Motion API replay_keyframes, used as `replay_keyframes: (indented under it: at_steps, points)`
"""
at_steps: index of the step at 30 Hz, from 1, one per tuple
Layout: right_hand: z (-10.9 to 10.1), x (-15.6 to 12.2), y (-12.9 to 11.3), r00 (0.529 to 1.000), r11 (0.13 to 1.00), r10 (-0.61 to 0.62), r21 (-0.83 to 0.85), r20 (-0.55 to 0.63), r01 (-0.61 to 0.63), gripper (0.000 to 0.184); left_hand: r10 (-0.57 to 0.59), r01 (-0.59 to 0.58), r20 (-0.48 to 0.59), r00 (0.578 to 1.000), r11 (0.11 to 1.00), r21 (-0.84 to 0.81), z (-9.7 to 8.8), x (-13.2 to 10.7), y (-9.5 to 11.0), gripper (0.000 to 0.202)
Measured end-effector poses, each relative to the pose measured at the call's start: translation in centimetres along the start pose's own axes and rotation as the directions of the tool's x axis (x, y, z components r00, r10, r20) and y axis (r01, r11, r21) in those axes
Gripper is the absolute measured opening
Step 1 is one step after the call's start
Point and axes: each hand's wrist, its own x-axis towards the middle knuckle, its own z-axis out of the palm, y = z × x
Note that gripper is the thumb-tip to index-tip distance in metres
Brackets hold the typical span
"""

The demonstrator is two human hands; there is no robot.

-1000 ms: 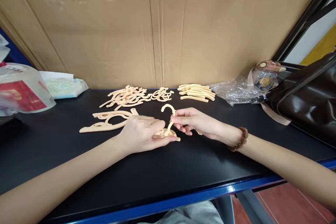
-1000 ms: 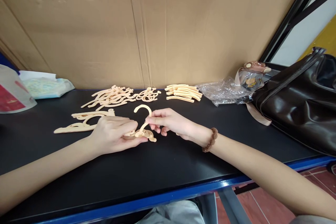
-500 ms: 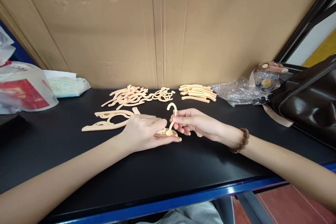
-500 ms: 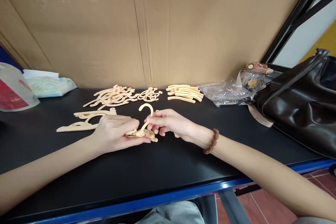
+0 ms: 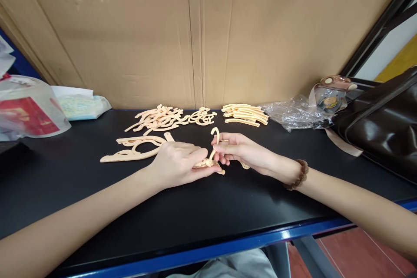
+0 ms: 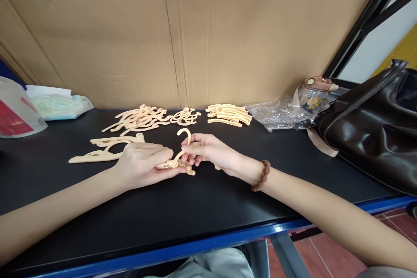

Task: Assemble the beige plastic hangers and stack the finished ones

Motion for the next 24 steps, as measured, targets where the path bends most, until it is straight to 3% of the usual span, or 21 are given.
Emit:
replay_keyframes:
  at_steps: [11,24]
  points:
    - [-0.38,0.17,0.27,1.0,0.988,-0.026,-0.15,-0.009,0.024,0.033,0.012,-0.011,-0.009,1.0,0.999,0.043,0.13,-0.42,-0.29,0.042]
    - [-0.81,-0.18,-0.48,0.996,0.961,-0.054,-0.267,0.068,0.07,0.026,-0.095,0.095,0.007,0.995,0.995,-0.017,-0.14,-0.3,-0.27,0.034]
